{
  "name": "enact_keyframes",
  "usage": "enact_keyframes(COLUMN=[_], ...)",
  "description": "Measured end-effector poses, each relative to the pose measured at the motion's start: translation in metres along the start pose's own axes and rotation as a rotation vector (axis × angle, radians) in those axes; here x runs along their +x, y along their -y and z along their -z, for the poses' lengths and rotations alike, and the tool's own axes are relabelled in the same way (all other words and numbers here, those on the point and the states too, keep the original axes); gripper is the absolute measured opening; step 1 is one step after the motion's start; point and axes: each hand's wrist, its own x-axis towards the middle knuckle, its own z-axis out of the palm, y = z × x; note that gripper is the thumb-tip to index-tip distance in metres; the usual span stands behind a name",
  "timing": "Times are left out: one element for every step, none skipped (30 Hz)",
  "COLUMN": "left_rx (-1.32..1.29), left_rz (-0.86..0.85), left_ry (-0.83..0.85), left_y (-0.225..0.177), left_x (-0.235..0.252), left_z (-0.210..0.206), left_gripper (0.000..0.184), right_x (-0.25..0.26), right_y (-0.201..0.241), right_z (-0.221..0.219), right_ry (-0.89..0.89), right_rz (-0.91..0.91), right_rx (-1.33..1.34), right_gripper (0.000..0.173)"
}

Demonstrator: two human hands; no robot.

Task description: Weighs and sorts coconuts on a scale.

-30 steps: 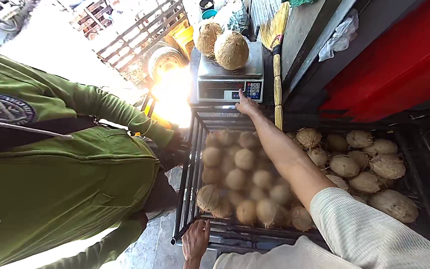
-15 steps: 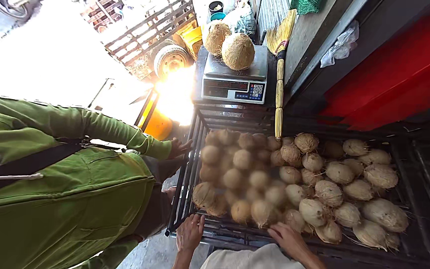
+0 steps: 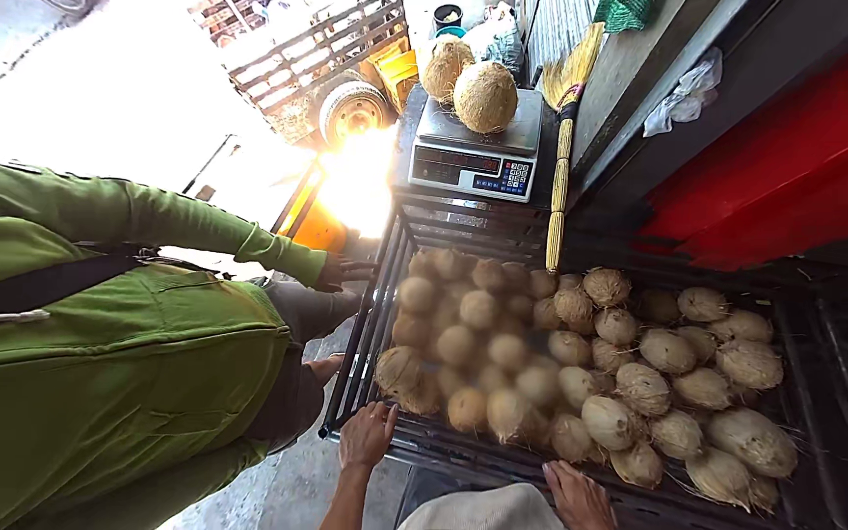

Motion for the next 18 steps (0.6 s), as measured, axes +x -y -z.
enact_keyframes(left_rx=[0.006, 0.011, 0.013, 0.017, 0.019, 0.021, 0.021, 0.023, 0.023, 0.022, 0.020, 0.018, 0.015, 0.016, 0.016, 0.012, 0.010, 0.009], left_rz=[0.009, 0.022, 0.033, 0.041, 0.042, 0.041, 0.039, 0.038, 0.039, 0.041, 0.041, 0.039, 0.036, 0.029, 0.022, 0.017, 0.014, 0.012], left_ry=[0.021, 0.058, 0.105, 0.148, 0.180, 0.194, 0.194, 0.183, 0.175, 0.167, 0.160, 0.158, 0.151, 0.137, 0.120, 0.100, 0.084, 0.054], left_y=[0.000, -0.001, -0.002, -0.003, -0.003, -0.004, -0.004, -0.004, -0.005, -0.005, -0.004, -0.004, -0.004, -0.004, -0.004, -0.004, -0.004, -0.003], left_x=[0.001, 0.001, 0.001, 0.002, 0.002, 0.003, 0.003, 0.003, 0.003, 0.002, 0.001, 0.001, 0.001, 0.001, 0.000, -0.001, -0.002, -0.003], left_z=[0.001, 0.002, 0.005, 0.008, 0.010, 0.011, 0.012, 0.011, 0.011, 0.011, 0.011, 0.011, 0.011, 0.010, 0.008, 0.007, 0.007, 0.007], left_gripper=[0.072, 0.074, 0.075, 0.076, 0.077, 0.077, 0.077, 0.078, 0.077, 0.077, 0.077, 0.077, 0.077, 0.077, 0.077, 0.077, 0.077, 0.076], right_x=[0.001, 0.000, 0.000, -0.001, -0.001, -0.002, -0.002, -0.002, -0.002, -0.002, -0.002, -0.003, -0.003, -0.004, -0.005, -0.005, -0.004, -0.004], right_y=[0.000, 0.000, 0.001, 0.000, 0.000, -0.001, -0.001, 0.000, 0.001, 0.001, 0.002, 0.003, 0.004, 0.005, 0.005, 0.005, 0.004, 0.004], right_z=[0.000, 0.000, 0.000, 0.000, 0.000, 0.000, 0.000, 0.001, 0.001, 0.002, 0.001, 0.001, 0.001, 0.003, 0.003, 0.003, 0.001, -0.001], right_ry=[0.018, 0.036, 0.050, 0.065, 0.066, 0.059, 0.054, 0.046, 0.042, 0.043, 0.038, 0.034, 0.029, 0.026, 0.023, 0.017, 0.002, -0.007], right_rz=[-0.006, -0.016, -0.026, -0.036, -0.042, -0.045, -0.050, -0.055, -0.059, -0.064, -0.066, -0.067, -0.065, -0.065, -0.068, -0.070, -0.070, -0.073], right_rx=[-0.010, -0.016, -0.026, -0.034, -0.040, -0.040, -0.042, -0.049, -0.055, -0.062, -0.062, -0.058, -0.056, -0.052, -0.054, -0.056, -0.062, -0.070], right_gripper=[0.063, 0.066, 0.069, 0.072, 0.075, 0.078, 0.080, 0.080, 0.080, 0.079, 0.079, 0.078, 0.077, 0.077, 0.076, 0.076, 0.076, 0.076])
